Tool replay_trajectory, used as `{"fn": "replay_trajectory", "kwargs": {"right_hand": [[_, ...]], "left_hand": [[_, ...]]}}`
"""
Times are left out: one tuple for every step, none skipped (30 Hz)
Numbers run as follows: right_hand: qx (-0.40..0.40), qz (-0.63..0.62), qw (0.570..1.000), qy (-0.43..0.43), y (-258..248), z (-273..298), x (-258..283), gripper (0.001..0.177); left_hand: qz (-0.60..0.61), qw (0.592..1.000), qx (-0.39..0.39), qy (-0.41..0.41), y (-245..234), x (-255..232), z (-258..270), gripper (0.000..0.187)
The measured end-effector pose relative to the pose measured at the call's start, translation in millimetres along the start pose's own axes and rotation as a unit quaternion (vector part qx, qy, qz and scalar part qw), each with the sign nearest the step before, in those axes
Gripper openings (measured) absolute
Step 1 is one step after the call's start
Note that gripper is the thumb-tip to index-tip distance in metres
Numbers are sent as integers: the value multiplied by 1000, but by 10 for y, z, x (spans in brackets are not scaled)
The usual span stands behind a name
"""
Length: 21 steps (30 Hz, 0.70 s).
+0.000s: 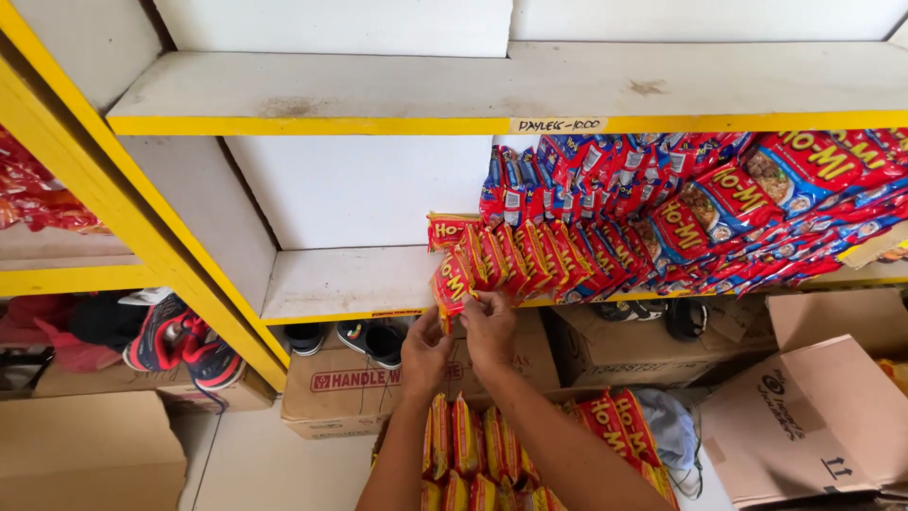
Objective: The person stocks a grocery store shelf with instant noodle packets from a cardboard box on the floor.
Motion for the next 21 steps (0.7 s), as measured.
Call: {"fn": "replay_trajectory", "kwargs": {"right_hand": [[0, 2, 1000, -1, 18, -29, -19, 16], [-4, 17, 1000, 0, 33, -40, -43, 16], [-8, 33, 999, 1, 47, -51, -67, 16], [-7, 35, 999, 1, 60, -70, -92, 16], [-11, 69, 998, -6, 67, -85, -93, 16], [-15, 105, 994, -13, 68, -94, -92, 17], [-14, 107, 994, -13, 63, -113, -116, 17], [-5, 152, 987, -51, 83, -120, -67, 18], [5, 196, 977, -89, 109, -121, -19, 18], [6, 198, 976, -87, 108, -138, -9, 18], [4, 211, 973, -93, 104, -149, 17, 20], [0, 224, 970, -99, 100, -160, 47, 21], [1, 226, 969, -98, 115, -165, 112, 21], [11, 210, 975, -66, 130, -177, 118, 23], [20, 195, 980, -35, 146, -184, 125, 25], [21, 196, 980, -34, 132, -213, 111, 25], [24, 198, 980, -27, 117, -243, 91, 26], [27, 200, 979, -21, 104, -266, 67, 28], [28, 201, 979, -19, 93, -291, 55, 28], [41, 182, 982, -14, 92, -312, 28, 28], [53, 164, 985, -8, 90, -331, 4, 28]], "left_hand": [[2, 1000, 0, 1, 27, -74, -26, 60], [-52, 999, -14, -6, 27, -157, -27, 58], [-105, 994, -28, -14, 27, -241, -28, 57], [-104, 994, -29, -14, 3, -212, -82, 57], [-185, 982, -46, -1, -35, -242, -126, 51], [-264, 962, -64, 10, -54, -268, -161, 46], [-262, 963, -65, 9, -51, -296, -208, 46], [-347, 935, -69, 23, -17, -385, -243, 42], [-429, 900, -72, 36, 27, -468, -278, 38], [-427, 901, -73, 35, 34, -492, -312, 38], [-479, 874, -79, 24, 56, -528, -345, 37], [-529, 844, -84, 13, 82, -565, -381, 37], [-527, 845, -85, 12, 92, -565, -418, 37], [-539, 837, -92, 3, 90, -566, -446, 37], [-551, 828, -100, -5, 91, -568, -473, 38], [-550, 829, -101, -7, 85, -562, -508, 38], [-556, 825, -99, -20, 79, -542, -546, 39], [-561, 821, -97, -32, 69, -521, -577, 40], [-561, 821, -98, -34, 62, -512, -604, 40], [-564, 820, -94, -38, 63, -499, -628, 41], [-567, 818, -90, -42, 67, -486, -652, 42]]}}
Point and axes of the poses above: each hand's wrist, its own z-axis away from the middle knuckle, its own y-axis out of the palm, x = y × z, the point moved 8 cm from there along -z, towards the middle knuckle, and after that the axes turned 15 degrees about x, right-handed, at the moved point
